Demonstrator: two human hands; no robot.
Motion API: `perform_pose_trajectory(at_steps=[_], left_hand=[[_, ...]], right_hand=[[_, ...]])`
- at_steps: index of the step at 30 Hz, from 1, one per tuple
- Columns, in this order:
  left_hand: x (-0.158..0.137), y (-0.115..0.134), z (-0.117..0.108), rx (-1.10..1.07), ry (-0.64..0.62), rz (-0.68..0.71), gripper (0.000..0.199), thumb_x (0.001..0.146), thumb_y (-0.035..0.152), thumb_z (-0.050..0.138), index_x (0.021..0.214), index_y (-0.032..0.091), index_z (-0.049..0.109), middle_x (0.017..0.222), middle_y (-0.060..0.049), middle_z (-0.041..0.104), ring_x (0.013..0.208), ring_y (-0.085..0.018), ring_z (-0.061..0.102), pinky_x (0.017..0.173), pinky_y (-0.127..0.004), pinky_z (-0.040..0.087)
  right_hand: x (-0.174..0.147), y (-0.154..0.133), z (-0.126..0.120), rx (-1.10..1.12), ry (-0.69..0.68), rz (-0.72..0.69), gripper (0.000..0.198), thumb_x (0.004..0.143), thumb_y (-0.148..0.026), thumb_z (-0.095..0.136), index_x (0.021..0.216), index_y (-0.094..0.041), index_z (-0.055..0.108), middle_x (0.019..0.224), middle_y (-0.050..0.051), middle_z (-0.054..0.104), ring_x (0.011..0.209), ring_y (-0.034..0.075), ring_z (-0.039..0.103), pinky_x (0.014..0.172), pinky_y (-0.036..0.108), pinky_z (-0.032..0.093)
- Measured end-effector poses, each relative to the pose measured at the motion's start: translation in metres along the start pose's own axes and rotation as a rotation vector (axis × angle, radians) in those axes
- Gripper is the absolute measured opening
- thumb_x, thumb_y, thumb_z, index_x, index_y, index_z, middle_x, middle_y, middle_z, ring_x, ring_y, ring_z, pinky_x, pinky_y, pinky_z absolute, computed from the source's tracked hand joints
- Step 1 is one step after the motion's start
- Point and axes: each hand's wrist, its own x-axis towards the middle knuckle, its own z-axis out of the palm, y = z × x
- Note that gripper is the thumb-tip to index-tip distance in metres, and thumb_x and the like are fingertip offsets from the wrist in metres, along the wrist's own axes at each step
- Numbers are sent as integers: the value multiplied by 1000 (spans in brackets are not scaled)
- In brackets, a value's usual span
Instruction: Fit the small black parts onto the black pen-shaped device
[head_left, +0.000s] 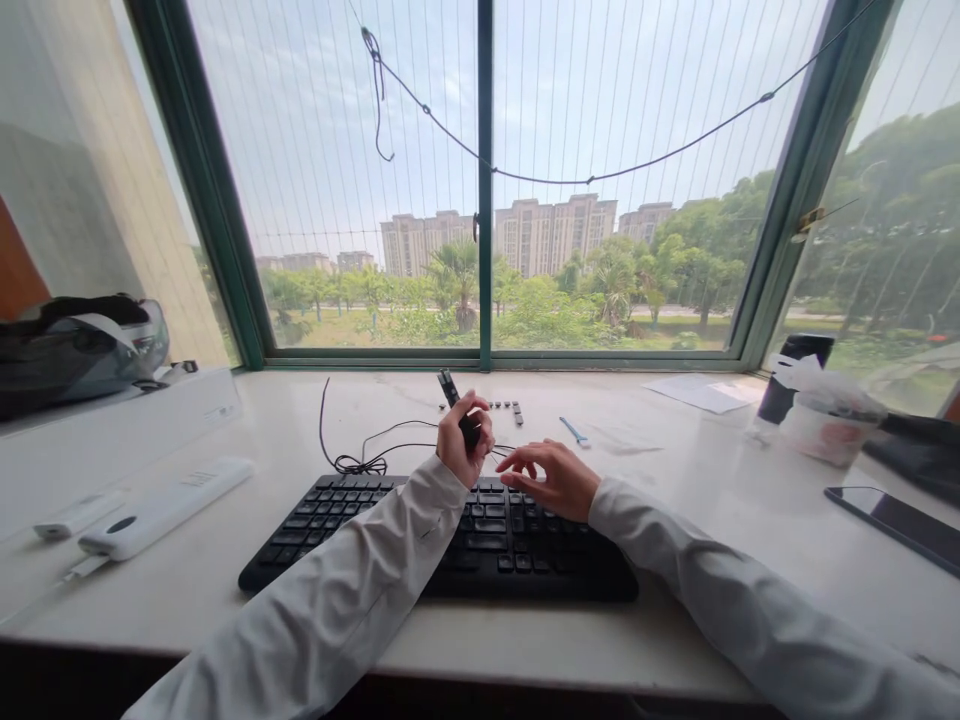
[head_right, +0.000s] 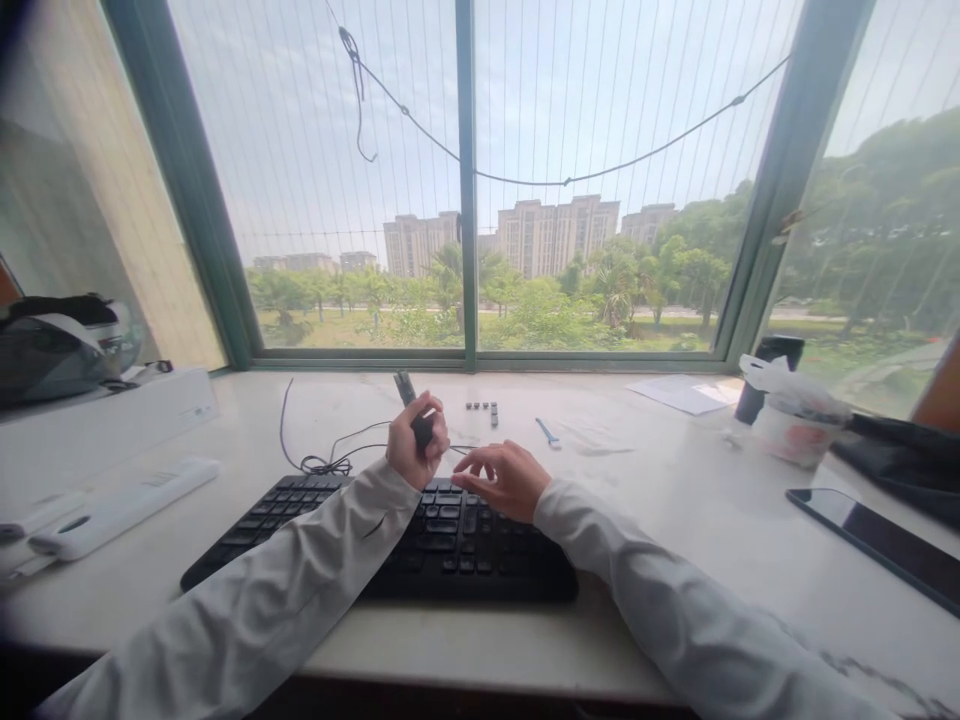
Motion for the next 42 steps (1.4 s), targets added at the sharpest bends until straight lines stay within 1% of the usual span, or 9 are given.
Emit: perform_pose_trajectory(at_steps=[5,11,13,18,23,28,33,39,42], left_hand=[[-8,-13,6,-57,-22,-18,30,76,42,61,65,16,49,43,4,44,32,-6,37,33,-19,21],[-7,-17,3,-81,19,10,32,76,44,61,65,15,53,46,2,48,41,-8,48,43,-20,35],[-7,-17,2,-77,23,2,32,75,44,61,65,16,52,46,2,47,40,-8,47,41,-20,34],[-12,-18,6,-74,-4,1,30,75,43,59,65,17,49,46,4,42,30,-6,34,32,-19,20],[-16,-16,9,-133,-24,13,30,76,41,56,60,17,45,43,5,37,28,-4,28,31,-19,14],[-18,-16,12,-171,7,68,35,76,39,53,52,17,40,39,6,28,28,-5,27,32,-20,13],[-15,-16,11,-110,69,153,40,76,41,52,48,17,35,40,5,30,34,-6,34,37,-20,22],[-11,-17,8,-28,82,230,33,76,41,53,54,17,44,46,3,39,40,-8,40,43,-22,29],[-10,-17,6,-14,112,223,28,74,39,53,58,17,48,51,2,44,44,-9,44,46,-22,34]], right_hand=[[-2,-4,3,120,-11,17,36,87,-48,50,85,-19,71,70,1,68,62,11,54,63,23,41],[-3,-7,4,216,-42,57,40,86,-51,49,83,-17,70,67,2,66,61,11,53,62,23,41],[-3,-7,5,218,-44,50,40,86,-51,50,82,-16,69,67,2,66,62,11,53,61,23,41],[-3,-5,8,190,-79,11,37,86,-49,51,84,-17,69,69,1,66,62,11,53,61,22,40],[-4,-6,9,132,-99,4,36,87,-50,50,88,-19,69,70,1,67,63,11,55,61,23,39],[-3,-13,10,-95,-57,-85,33,83,-52,56,85,-22,68,72,0,68,70,13,60,72,28,34],[-5,-15,10,-181,-10,-131,31,86,-50,53,86,-23,68,71,0,68,67,12,59,73,29,31],[-6,-13,4,-234,47,-116,32,91,-45,46,87,-22,68,70,3,68,69,14,60,75,31,31],[-6,-11,0,-286,84,-92,32,92,-41,44,85,-21,68,70,3,69,69,14,60,76,31,30]])
